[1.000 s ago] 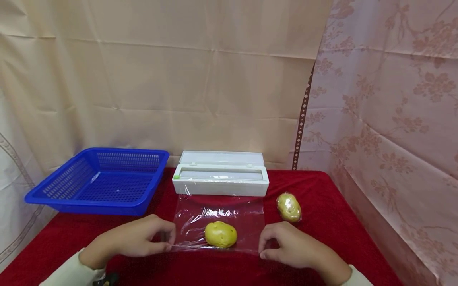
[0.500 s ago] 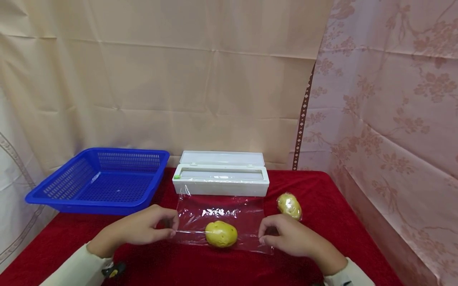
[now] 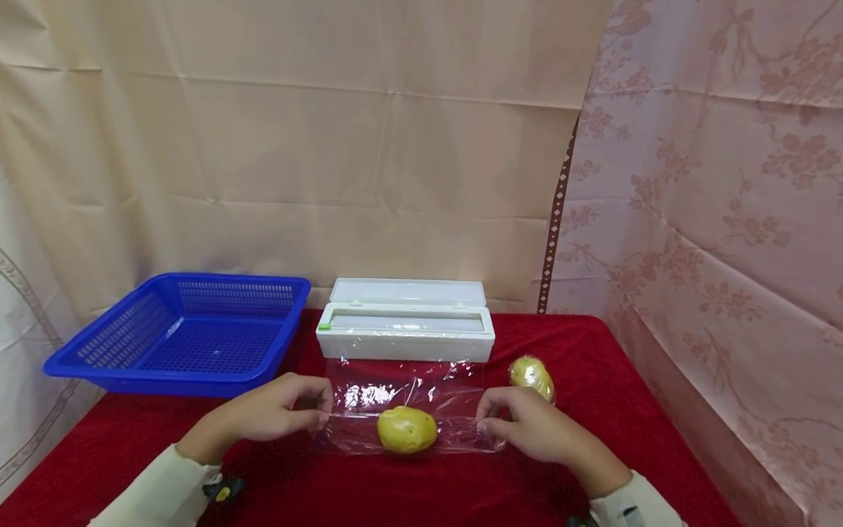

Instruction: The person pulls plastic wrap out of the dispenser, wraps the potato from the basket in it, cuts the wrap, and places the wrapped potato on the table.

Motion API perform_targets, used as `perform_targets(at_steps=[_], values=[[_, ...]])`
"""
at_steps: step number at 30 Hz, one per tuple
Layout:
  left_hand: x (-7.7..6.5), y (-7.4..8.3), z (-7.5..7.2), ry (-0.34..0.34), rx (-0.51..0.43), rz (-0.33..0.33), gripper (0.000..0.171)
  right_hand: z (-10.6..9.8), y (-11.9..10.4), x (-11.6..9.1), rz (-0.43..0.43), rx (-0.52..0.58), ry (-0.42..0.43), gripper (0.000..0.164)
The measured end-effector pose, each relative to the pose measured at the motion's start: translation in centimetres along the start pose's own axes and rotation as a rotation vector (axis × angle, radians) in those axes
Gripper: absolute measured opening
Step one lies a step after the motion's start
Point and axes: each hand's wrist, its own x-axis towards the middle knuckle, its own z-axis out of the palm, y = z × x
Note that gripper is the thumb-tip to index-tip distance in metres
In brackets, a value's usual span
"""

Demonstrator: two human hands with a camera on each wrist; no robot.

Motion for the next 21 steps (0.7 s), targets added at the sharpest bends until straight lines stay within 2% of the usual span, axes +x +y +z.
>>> perform_targets(at_steps=[6,11,15,21], values=[[0.5,-1.0,0.3,0.036,-0.007,0.002,0.01,0.1,0.7,0.5,0.02,0.041,0.033,0.013],[0.6,-1.5,0.4,0.069,0.035,-0.025,0.009,0.6,1.3,1.3,0.022,0.087,0.053,0.012],[0.7,-1.9,0.4,0.089,0.081,-0.069,0.006,0.9,1.6,1.8,0.015,0.092,0.07,0.012],[1.2,-2.4,0.7,0.113,0.111,-0.096,0.005,1.3,1.8,2.7,0.052,0.075,0.074,0.011]])
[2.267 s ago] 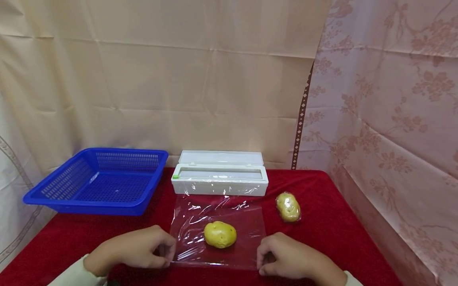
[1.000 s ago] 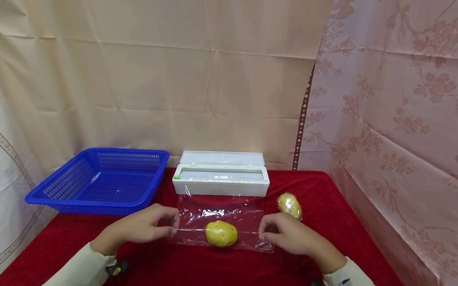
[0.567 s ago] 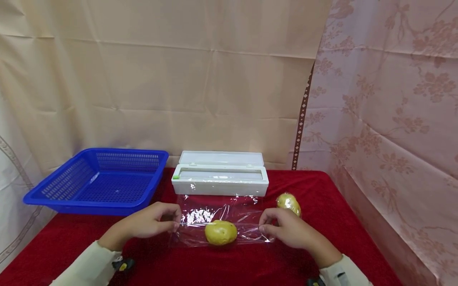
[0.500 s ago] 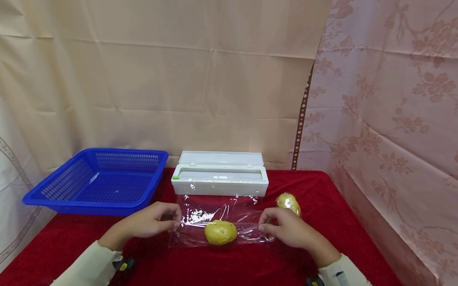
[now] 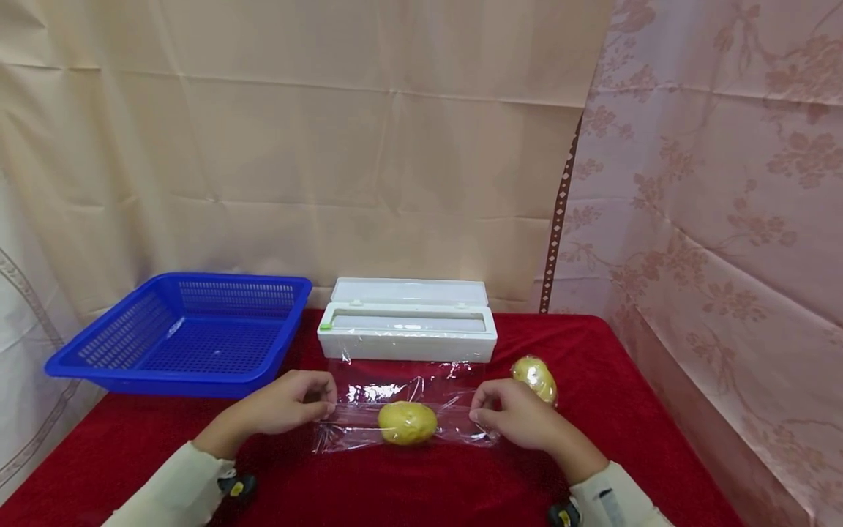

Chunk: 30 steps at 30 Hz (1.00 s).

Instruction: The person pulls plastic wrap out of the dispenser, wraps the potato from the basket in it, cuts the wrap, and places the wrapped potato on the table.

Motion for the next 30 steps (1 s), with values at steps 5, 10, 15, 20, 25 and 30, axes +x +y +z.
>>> perform_targets(at_steps=[5,10,15,20,25,30], values=[[0.3,-0.1,0.5,-0.019,-0.003,-0.023,0.009,0.2,0.0,0.4,0.003,-0.038,-0.013,0.009],[0.6,0.1,1.0,-0.047,-0.012,-0.07,0.009,0.5,0.0,0.7,-0.019,-0.07,-0.009,0.009],[0.9,0.5,1.6,-0.032,0.014,-0.107,0.012,1.0,-0.2,1.0,-0.01,-0.143,0.02,0.012],[1.2,0.9,2.2,0.0,0.048,-0.147,0.015,1.7,-0.1,1.1,0.023,-0.204,0.059,0.016],[1.5,1.2,2.4,0.034,0.09,-0.159,0.019,2.2,-0.2,1.2,0.06,-0.272,0.101,0.021],[1.7,1.5,2.7,0.051,0.133,-0.164,0.024,2.7,-0.9,1.2,0.104,-0.337,0.138,0.025]])
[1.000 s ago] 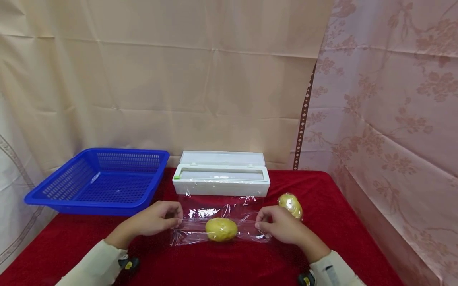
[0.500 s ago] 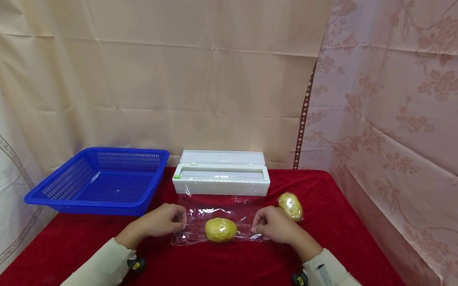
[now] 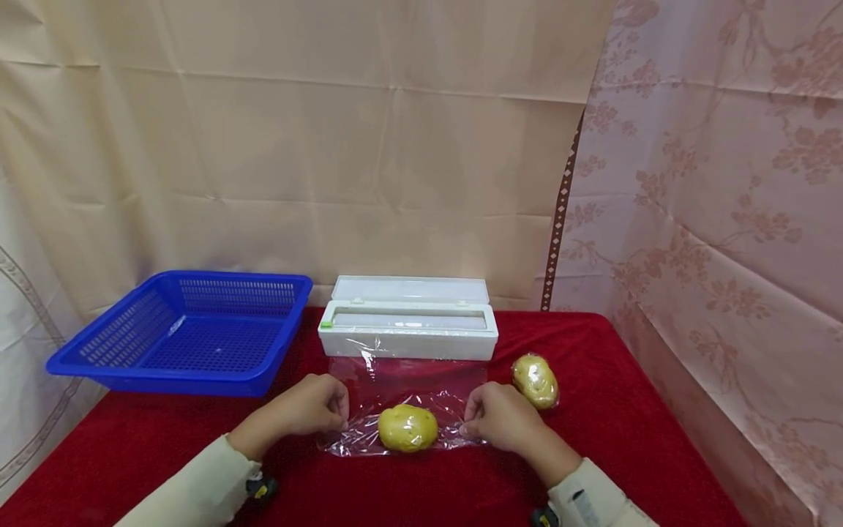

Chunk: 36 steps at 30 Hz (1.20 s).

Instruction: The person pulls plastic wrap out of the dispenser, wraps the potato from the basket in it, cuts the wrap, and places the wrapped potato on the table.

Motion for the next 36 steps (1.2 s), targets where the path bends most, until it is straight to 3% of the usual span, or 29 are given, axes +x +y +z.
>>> perform_targets(at_steps=[8,16,30,36], values=[[0.0,0.1,0.3,0.018,0.033,-0.077,0.031,0.2,-0.6,-0.2,0.089,-0.154,0.068,0.04],[0.0,0.0,0.2,0.002,0.015,-0.147,0.032,0.2,0.1,-0.3,0.115,-0.168,0.04,0.047],[-0.8,0.9,-0.2,0.024,0.132,-0.102,0.028,-0.2,-0.4,-0.4,0.104,-0.121,-0.015,0.036],[-1.0,1.1,-0.7,0.029,0.147,-0.074,0.021,-0.7,-0.6,-0.9,0.06,-0.112,-0.042,0.031]])
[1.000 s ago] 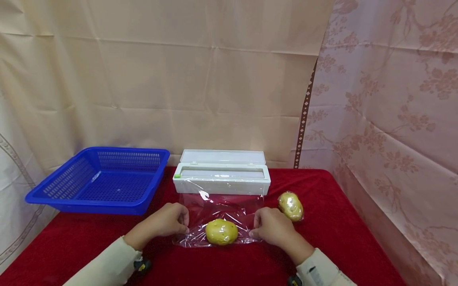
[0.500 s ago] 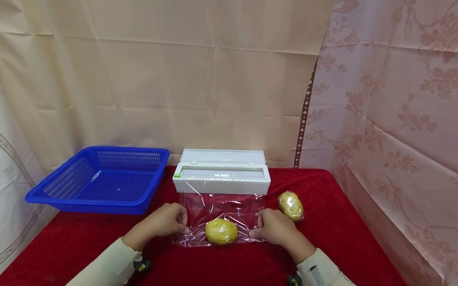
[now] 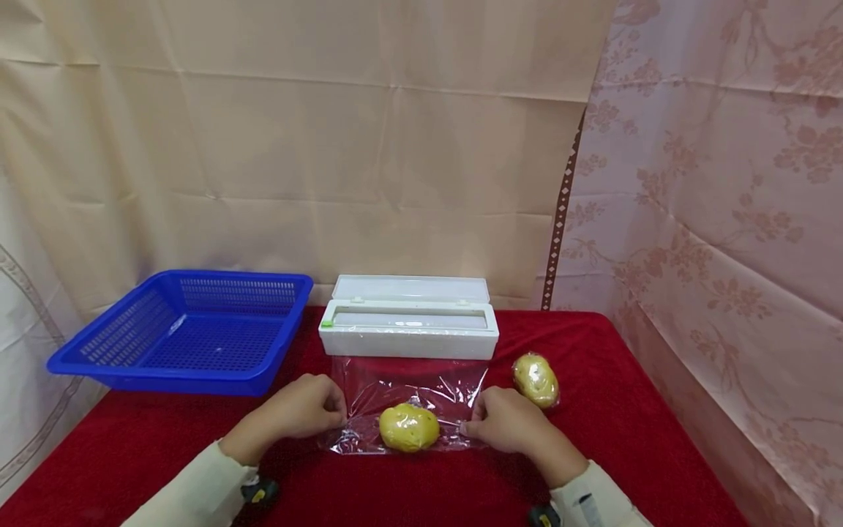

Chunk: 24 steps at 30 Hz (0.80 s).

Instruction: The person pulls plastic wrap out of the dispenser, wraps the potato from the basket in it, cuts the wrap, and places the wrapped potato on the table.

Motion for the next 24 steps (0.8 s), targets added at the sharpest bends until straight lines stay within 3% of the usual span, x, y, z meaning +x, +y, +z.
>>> perform_targets(at_steps=[5,11,18,24], values=[[-0.3,0.5,-0.8,-0.017,-0.013,-0.02,0.014,-1.0,0.2,-0.2,-0.064,0.106,-0.035,0.023],[-0.5,1.6,-1.8,0.039,0.018,0.0,0.016,-2.3,0.1,0.1,-0.118,0.159,-0.016,0.019],[0.4,3.8,-2.1,0.068,-0.037,0.152,0.016,-2.6,-2.4,0.6,-0.175,0.23,-0.045,0.014],[1.2,5.6,-1.7,0.071,-0.087,0.305,0.008,-1.8,-5.1,1.1,-0.296,0.239,-0.066,0.016]])
